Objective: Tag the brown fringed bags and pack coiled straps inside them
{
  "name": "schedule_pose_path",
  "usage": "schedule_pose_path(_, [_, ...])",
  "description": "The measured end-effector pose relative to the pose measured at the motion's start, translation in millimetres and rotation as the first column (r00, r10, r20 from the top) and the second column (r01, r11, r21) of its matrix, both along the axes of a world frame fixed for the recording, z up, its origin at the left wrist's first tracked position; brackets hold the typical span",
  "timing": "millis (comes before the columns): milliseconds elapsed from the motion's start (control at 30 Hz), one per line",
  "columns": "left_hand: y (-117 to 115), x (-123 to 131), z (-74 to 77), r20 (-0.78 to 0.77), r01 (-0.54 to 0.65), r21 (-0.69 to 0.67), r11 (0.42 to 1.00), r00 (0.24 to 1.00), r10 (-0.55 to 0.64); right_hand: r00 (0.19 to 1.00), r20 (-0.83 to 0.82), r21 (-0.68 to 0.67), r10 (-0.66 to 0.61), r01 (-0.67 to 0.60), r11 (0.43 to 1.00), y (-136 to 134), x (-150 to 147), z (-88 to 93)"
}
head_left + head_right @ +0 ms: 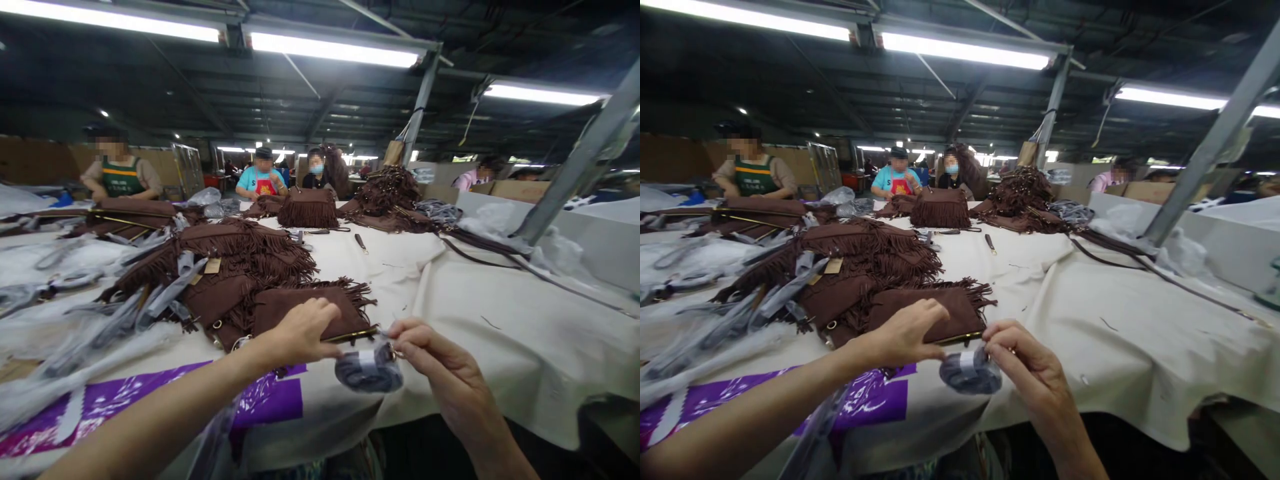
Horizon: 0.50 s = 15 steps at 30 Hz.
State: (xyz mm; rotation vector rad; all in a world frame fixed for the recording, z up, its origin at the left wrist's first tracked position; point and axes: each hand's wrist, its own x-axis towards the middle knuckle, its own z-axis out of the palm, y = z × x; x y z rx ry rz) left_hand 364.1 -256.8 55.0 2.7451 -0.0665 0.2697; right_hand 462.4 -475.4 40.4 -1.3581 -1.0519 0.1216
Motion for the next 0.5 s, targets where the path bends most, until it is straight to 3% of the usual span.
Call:
schedule_pose_path(67, [19,-4,-24.1,-0.115,-0.092,0.286,0.954,0.985,0.13,0.993,-0.114,-0.001,0.037,-0.038,0.999,-9,4,-6.5])
schedule_pose_path(133, [35,-5,-40.9,-0.187,-0.118,0.359,0.926,0.963,0.195,0.969,-0.241,-0.039,0.049,-0.06,0.997,-13,6,-13.8])
schedule_pose_path(200, [47,-2,-47.8,-0.189,-0.151,0.289,0.945,0.959,0.211,0.937,-0.344,-0.12,0.057,-0.104,0.987,-8,8,-21.9])
schedule_pose_path(300, [60,7,-46.4,-0.136,-0.222,0.081,0.972,0.963,0.232,0.91,-0.409,-0.23,0.064,-0.171,0.958,9,10,-34.3])
schedule_pose_path(500, [98,26,-49.9,-0.096,-0.309,-0.15,0.939,0.95,0.298,0.975,-0.194,-0.335,0.108,-0.169,0.927,57,15,-48.7])
